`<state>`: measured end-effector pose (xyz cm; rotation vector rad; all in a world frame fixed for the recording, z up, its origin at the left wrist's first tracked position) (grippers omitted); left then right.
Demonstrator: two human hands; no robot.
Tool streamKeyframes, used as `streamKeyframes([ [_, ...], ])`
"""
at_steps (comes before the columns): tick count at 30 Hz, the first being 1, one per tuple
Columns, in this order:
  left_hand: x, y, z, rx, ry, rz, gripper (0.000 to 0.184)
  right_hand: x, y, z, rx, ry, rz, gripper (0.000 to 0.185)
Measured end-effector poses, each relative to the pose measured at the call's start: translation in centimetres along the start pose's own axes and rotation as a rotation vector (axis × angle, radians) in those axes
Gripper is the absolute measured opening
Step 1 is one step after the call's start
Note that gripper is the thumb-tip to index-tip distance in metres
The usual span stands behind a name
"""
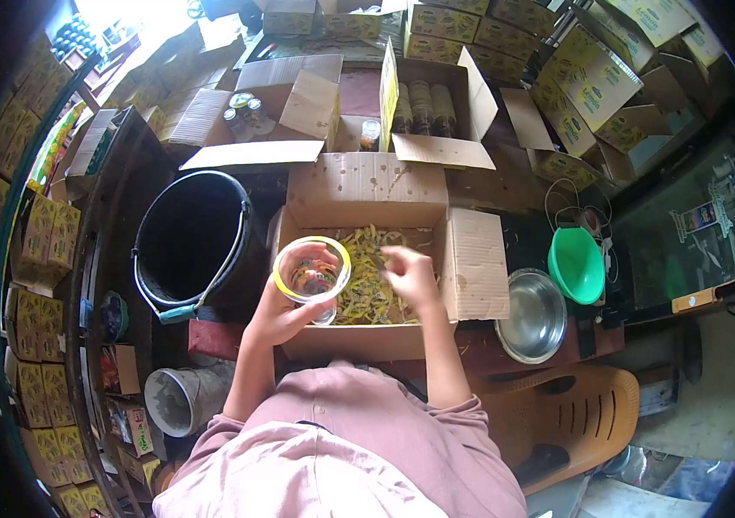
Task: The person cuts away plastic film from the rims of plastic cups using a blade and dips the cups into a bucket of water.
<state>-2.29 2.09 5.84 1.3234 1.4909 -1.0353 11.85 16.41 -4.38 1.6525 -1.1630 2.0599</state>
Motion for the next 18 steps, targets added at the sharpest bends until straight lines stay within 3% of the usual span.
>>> streamKeyframes([
  [1,-0.1,-0.3,0.1,-0.011,-0.011,0.035,0.061,0.6,0.8,0.3,-0.069,-0.251,0.960,0.036],
  [2,-0.5,-0.7,0.2,-0.019,0.013,0.039,0.061,-1.1,0.6,0.5,-0.011,-0.136,0.351,0.040],
  [6,-1.0,-2.3,1.1,-0.062,0.068,0.157,0.059,1.9,0.4,1.6,-0.131,-0.096,0.238,0.036],
  [8,-0.4,-3.4,1.5,-0.143,0.069,0.380,0.056,0.5,0.8,1.7,-0.165,0.059,-0.029,0.035],
  [10,-0.3,-5.2,2.1,-0.231,0.099,0.310,0.052,-1.6,1.7,1.7,-0.164,0.071,-0.328,0.037],
  [13,-1.1,-7.9,3.2,-0.372,0.092,0.463,0.046,-3.1,3.3,2.1,-0.160,0.209,-0.795,0.040],
  [14,-0.6,-9.4,3.7,-0.464,0.062,0.433,0.060,-3.2,3.6,2.2,-0.192,0.205,-0.793,0.040],
  [18,-0.5,-14.7,5.6,-0.504,0.075,0.408,0.054,-3.6,5.2,2.9,-0.259,0.216,-0.776,0.042],
])
Point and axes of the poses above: each hand's wrist, its own z-axis away from the middle knuckle, its own y-axis out of the palm, x = y × z, the point moved 5 cm from there along -z, towards the middle knuckle, and after that the axes turned 8 degrees about x, right-handed, at the moved point
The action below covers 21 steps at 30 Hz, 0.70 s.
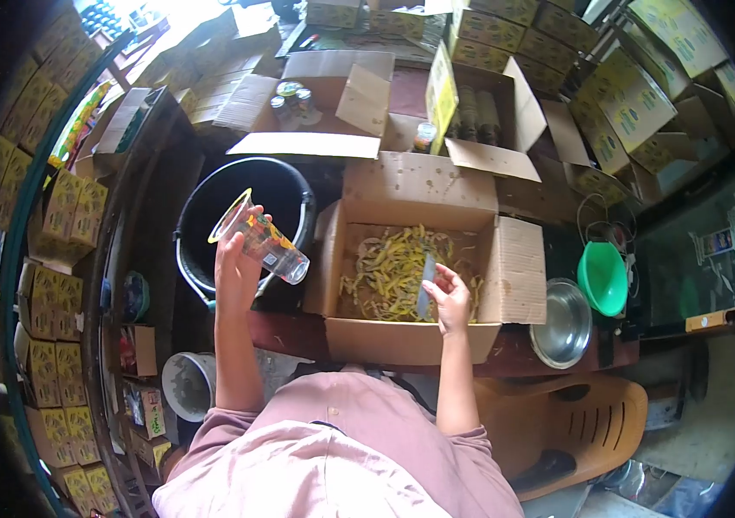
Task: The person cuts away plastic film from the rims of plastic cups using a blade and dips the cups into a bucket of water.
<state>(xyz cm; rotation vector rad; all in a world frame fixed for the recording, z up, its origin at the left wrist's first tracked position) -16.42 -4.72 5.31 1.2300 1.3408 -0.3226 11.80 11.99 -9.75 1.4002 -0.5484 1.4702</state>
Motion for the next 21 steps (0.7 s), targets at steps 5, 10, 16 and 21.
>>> streamKeyframes([
  [5,-3.5,-5.5,-0.4,-0.005,0.012,-0.248,0.048,-1.2,0.5,0.9,-0.073,-0.062,0.064,0.042],
  [10,-5.8,-5.5,-3.8,0.419,0.070,-1.985,0.039,-0.8,1.9,1.7,-0.125,-0.120,0.136,0.040],
  [16,0.2,-7.8,-5.4,1.038,0.126,-2.521,0.010,0.3,4.1,2.3,-0.138,-0.211,0.298,0.038],
  [21,0.3,-7.4,-7.2,1.081,-0.058,-2.532,0.034,1.1,3.9,3.1,-0.158,-0.231,0.283,0.036],
])
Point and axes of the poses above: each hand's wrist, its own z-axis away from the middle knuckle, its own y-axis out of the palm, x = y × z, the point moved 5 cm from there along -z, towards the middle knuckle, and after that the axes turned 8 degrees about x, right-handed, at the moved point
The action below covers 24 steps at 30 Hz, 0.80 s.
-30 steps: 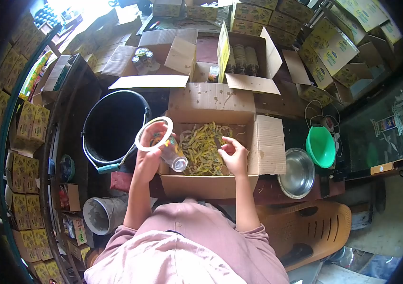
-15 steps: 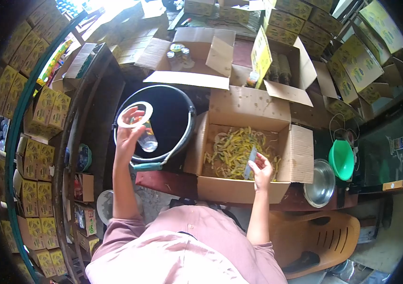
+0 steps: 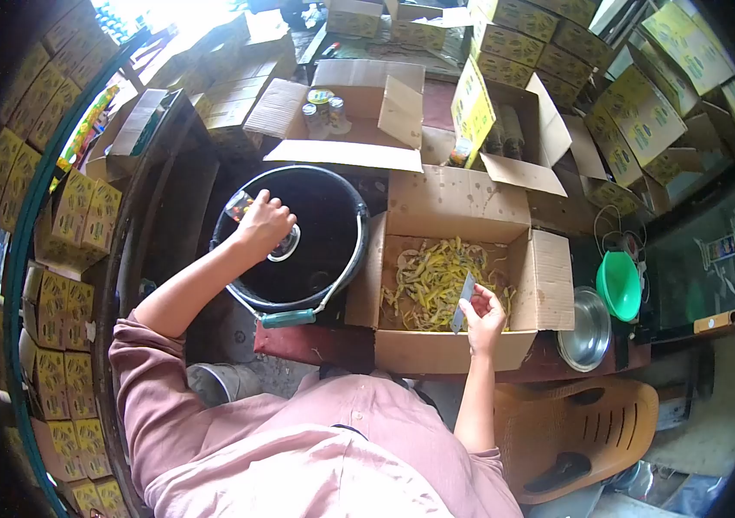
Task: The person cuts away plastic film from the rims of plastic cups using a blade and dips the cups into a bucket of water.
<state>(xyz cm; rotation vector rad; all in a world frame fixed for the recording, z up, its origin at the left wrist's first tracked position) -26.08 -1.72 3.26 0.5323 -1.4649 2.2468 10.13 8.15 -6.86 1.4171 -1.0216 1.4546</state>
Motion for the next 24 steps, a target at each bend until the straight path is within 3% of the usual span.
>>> streamKeyframes([
  [3,0.6,-0.8,-0.9,0.012,-0.019,0.063,0.052,0.5,-1.7,0.1,-0.034,-0.018,0.012,0.035],
  [10,2.0,-3.3,-1.9,0.232,-0.097,0.214,0.059,1.0,-5.3,-0.8,-0.061,-0.012,-0.030,0.033],
  [13,3.6,-4.8,-2.7,0.238,-0.253,0.364,0.074,0.0,-6.1,-2.0,-0.058,0.004,-0.080,0.032],
  [15,4.4,-7.2,-3.0,0.207,-0.253,0.460,0.088,-0.5,-6.1,-2.9,-0.037,0.049,-0.113,0.032],
  [17,4.8,-7.9,-5.2,0.037,-0.133,0.400,0.085,-0.8,-6.0,-3.6,-0.025,0.050,-0.127,0.032],
  [18,4.8,-9.1,-6.6,0.086,-0.150,0.411,0.091,-0.6,-5.8,-3.9,-0.013,0.040,-0.145,0.031],
  [21,4.5,-13.6,-10.6,0.039,-0.019,0.545,0.077,-0.5,-5.5,-4.5,0.014,0.048,-0.198,0.031],
  [24,4.0,-17.0,-16.9,-0.089,0.060,0.480,0.056,-1.1,-5.8,-5.3,0.030,0.048,-0.198,0.030],
])
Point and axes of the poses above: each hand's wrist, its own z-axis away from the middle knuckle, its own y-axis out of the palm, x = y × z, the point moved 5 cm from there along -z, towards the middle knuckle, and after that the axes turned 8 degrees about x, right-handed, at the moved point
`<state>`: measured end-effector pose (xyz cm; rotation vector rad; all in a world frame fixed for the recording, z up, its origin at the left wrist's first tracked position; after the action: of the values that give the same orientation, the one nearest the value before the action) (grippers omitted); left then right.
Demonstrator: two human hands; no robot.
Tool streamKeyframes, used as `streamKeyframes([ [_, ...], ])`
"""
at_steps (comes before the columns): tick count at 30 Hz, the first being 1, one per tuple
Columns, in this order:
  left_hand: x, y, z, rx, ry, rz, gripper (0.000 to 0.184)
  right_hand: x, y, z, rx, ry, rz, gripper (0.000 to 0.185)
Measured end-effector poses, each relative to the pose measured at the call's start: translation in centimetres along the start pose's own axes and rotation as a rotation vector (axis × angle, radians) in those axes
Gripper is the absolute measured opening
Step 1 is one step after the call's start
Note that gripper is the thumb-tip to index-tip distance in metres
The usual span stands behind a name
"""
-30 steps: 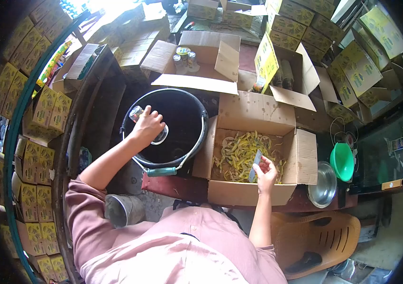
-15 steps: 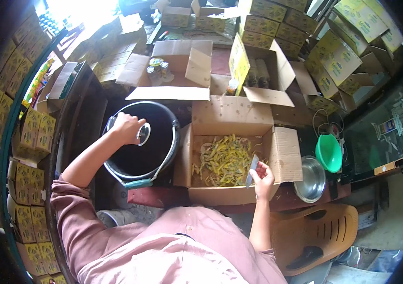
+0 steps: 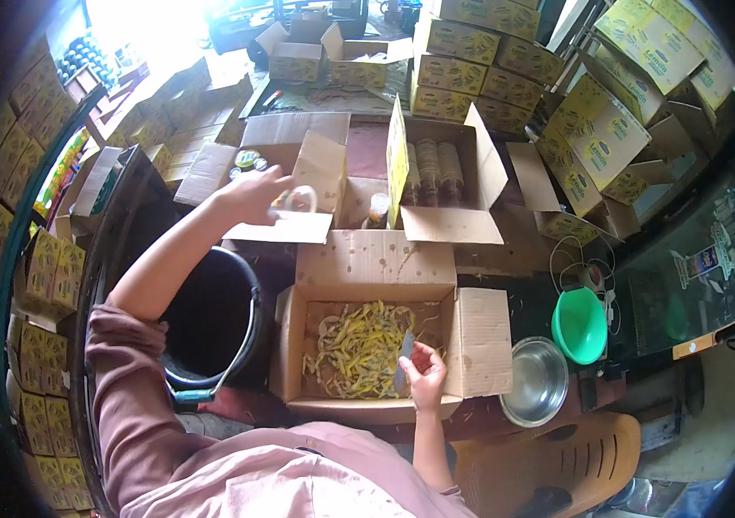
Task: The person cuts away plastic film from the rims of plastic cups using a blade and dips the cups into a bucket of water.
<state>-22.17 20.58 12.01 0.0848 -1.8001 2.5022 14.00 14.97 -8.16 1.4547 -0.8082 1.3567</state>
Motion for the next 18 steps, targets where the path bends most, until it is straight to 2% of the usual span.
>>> streamKeyframes([
  [3,-2.0,-1.3,-6.9,0.033,0.025,-0.039,0.041,0.2,-0.3,-0.4,-0.003,0.029,-0.015,0.030],
  [5,-3.8,-1.4,-11.7,-0.047,0.081,-0.096,0.039,0.3,-0.6,-0.7,-0.027,0.034,-0.023,0.031],
  [7,-5.6,-1.1,-15.9,0.008,0.052,-0.154,0.038,0.3,-1.0,-0.8,-0.044,0.061,-0.031,0.030],
  [8,-6.4,-0.7,-18.0,0.132,0.066,-0.196,0.041,0.3,-1.1,-0.9,-0.057,0.064,-0.020,0.031],
  [13,-9.7,2.4,-24.3,0.236,0.088,-0.234,0.045,0.5,-1.8,-1.5,-0.118,0.081,0.014,0.031],
  [16,-10.1,7.2,-27.7,0.305,0.137,-0.161,0.042,0.2,-2.0,-1.8,-0.153,0.105,-0.020,0.031],
  [18,-10.1,10.2,-28.4,0.236,0.242,-0.125,0.037,-0.5,-2.5,-2.1,-0.180,0.072,0.015,0.031],
])
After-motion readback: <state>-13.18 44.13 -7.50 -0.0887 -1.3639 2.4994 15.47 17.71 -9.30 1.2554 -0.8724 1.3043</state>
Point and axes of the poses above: each hand's wrist, its own z-axis away from the middle knuckle, its own y-axis out of the palm, x = y × z, the point moved 5 cm from there along -z, towards the middle knuckle, and after that the axes turned 8 degrees about x, right-handed, at the moved point
